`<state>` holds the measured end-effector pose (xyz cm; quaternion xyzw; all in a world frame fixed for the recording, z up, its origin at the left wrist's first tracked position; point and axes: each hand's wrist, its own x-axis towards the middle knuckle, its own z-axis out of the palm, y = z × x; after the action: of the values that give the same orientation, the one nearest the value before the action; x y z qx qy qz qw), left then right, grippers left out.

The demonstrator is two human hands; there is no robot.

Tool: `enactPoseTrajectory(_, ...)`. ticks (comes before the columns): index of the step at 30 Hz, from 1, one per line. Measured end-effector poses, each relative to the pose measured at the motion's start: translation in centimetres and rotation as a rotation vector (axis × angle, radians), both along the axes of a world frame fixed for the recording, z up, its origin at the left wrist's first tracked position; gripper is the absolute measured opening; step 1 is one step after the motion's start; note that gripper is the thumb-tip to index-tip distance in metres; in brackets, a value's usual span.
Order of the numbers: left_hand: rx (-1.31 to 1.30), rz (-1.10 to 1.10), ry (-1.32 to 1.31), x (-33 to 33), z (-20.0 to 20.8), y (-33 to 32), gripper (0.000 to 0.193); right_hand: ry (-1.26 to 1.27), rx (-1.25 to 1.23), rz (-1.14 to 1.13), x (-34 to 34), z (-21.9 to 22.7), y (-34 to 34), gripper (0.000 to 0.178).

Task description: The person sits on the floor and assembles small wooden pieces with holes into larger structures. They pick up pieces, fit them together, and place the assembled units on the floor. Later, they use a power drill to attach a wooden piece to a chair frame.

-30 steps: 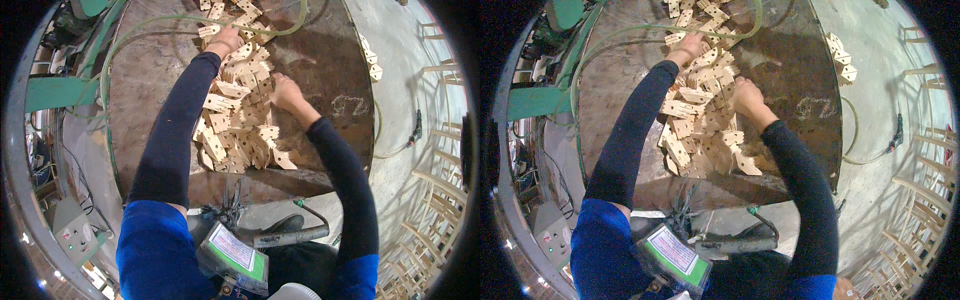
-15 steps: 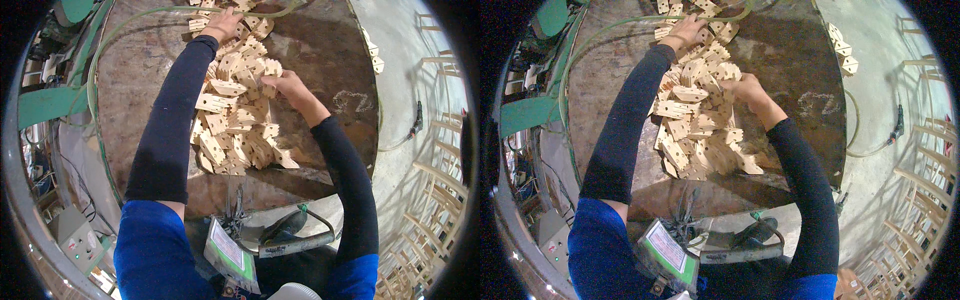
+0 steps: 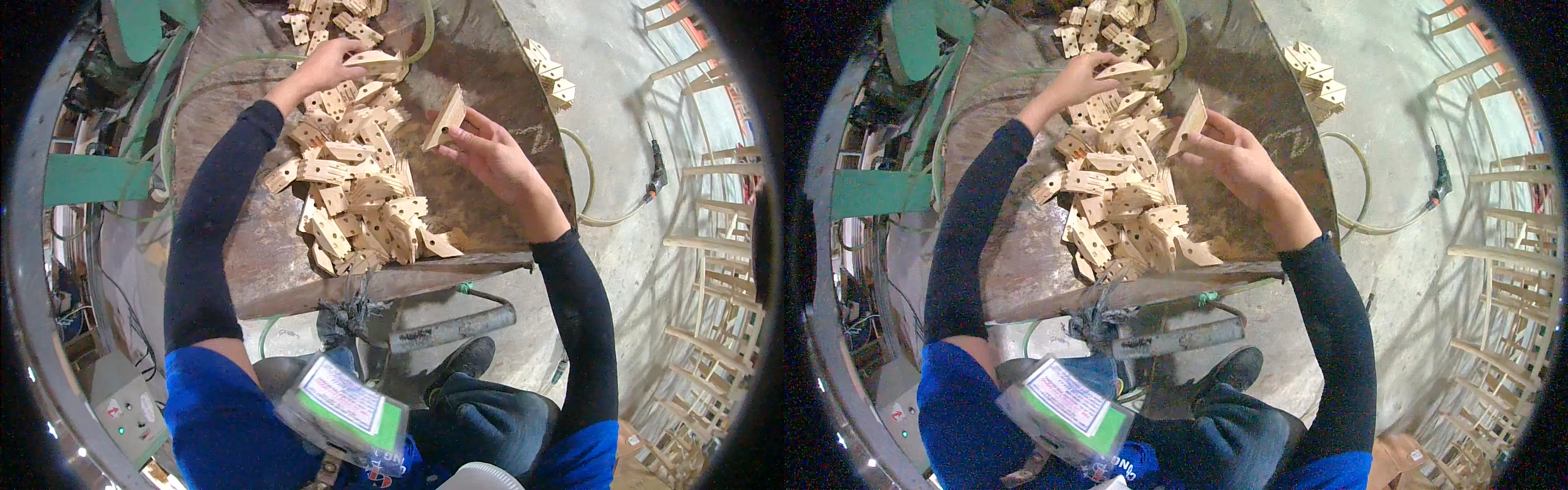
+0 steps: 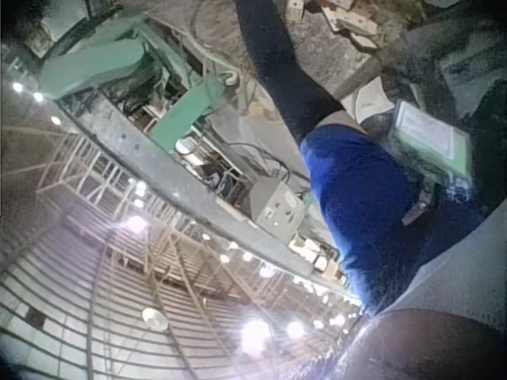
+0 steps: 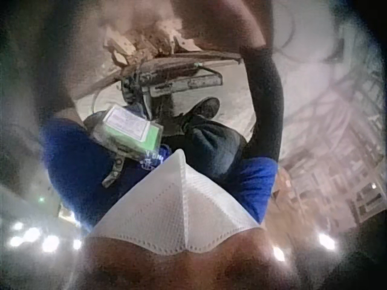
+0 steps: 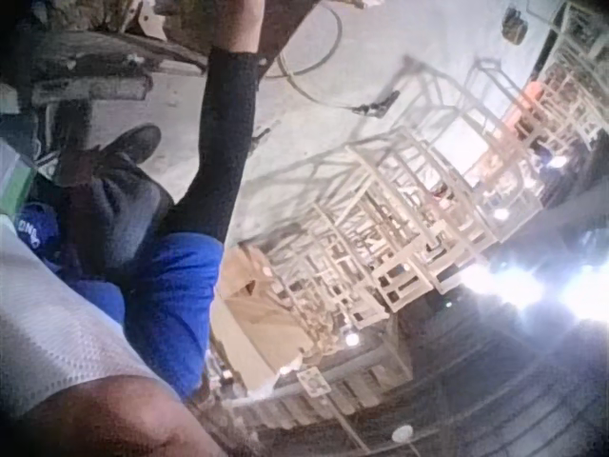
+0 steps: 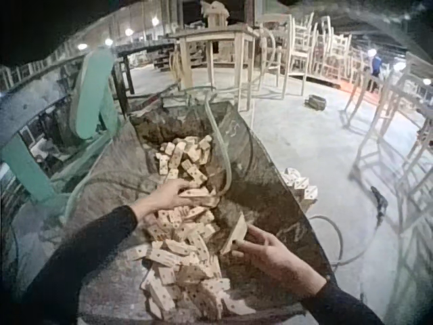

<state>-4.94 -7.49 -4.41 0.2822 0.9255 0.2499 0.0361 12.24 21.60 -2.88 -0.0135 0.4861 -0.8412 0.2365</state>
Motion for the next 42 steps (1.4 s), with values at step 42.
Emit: enactPoseTrajectory(42, 0.728, 0.051, -0.655, 16.6, 10.8, 8.9, 0.045, 0.197, 0.168, -0.249, 4.6, 5.3, 0.6, 0.051)
